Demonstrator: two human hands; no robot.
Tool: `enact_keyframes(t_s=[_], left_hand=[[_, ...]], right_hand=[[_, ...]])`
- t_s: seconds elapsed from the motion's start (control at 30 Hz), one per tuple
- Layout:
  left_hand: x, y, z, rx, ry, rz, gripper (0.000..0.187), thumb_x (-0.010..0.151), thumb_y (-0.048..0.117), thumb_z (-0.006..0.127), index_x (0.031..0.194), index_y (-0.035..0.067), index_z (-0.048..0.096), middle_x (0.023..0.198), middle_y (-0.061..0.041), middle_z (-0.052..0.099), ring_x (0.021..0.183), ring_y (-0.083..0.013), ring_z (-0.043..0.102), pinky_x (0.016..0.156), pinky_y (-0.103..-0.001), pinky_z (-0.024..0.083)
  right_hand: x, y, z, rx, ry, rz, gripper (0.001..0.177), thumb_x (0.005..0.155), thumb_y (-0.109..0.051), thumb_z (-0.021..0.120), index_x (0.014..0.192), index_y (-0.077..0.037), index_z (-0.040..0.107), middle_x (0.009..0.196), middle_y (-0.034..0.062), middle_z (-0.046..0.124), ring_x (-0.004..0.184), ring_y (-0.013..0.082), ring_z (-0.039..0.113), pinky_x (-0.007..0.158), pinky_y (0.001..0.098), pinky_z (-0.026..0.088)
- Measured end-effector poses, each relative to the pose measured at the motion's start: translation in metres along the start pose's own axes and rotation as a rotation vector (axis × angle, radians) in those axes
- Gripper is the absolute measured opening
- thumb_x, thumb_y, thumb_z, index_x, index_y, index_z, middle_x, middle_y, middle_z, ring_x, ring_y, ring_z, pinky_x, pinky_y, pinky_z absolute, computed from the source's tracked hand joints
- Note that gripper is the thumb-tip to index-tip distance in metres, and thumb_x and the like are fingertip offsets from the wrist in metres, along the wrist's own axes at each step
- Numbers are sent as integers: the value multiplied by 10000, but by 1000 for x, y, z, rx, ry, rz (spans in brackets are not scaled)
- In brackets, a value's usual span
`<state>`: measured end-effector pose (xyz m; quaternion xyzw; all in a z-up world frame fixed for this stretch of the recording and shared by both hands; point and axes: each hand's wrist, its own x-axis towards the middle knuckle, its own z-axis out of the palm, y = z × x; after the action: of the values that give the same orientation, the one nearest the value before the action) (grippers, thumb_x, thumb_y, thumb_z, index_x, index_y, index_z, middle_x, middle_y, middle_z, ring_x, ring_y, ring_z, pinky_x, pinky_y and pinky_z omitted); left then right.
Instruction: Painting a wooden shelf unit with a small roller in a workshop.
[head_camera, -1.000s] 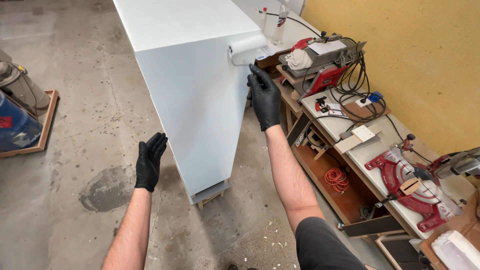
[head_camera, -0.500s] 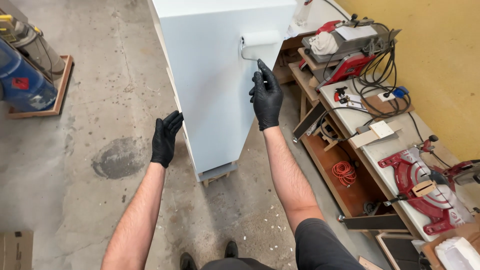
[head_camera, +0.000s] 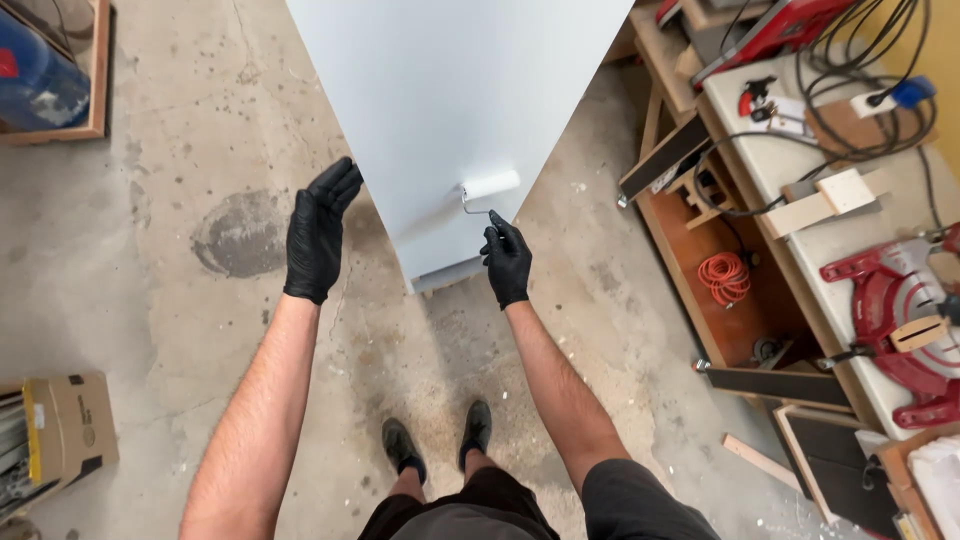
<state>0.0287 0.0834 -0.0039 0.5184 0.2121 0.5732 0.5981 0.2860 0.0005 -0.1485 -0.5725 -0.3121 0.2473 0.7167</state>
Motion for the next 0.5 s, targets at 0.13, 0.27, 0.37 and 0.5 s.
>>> enact_keyframes(t_s=[0.13,0.27,0.37,0.5], left_hand=[[-5,19,7,64,-42,-13,732,1094,591,287,1524,25,464,1545,-165,516,1449,-284,492,1244,-415,366],[-7,19,6,114,-24,6,797,1058,659,308,1514,24,464,1557,-168,503,1443,-277,514,1248,-406,411],[-12,27,-2,143,-36,-17,853,1033,742,390,1517,44,470,1567,-163,507,1482,-290,519,1307,-431,429],[-13,39,-12,240,-113,-44,1004,1030,826,511,1600,7,396,1632,-233,463,1614,-374,480,1452,-503,443]], right_hand=[[-21,74,-16,-49,-6,75,268,952,-57,757,1216,-105,764,886,83,717,622,177,706,450,239,575],[-40,174,-32,-90,-7,254,256,976,-84,744,1228,-127,760,923,92,708,695,212,723,512,277,610],[-62,229,-44,-151,-79,344,284,1004,-155,698,1285,-168,736,997,60,687,767,199,710,599,307,619],[-75,278,-48,-210,-122,500,322,1003,-223,660,1317,-194,725,1127,26,692,821,169,706,656,312,596]])
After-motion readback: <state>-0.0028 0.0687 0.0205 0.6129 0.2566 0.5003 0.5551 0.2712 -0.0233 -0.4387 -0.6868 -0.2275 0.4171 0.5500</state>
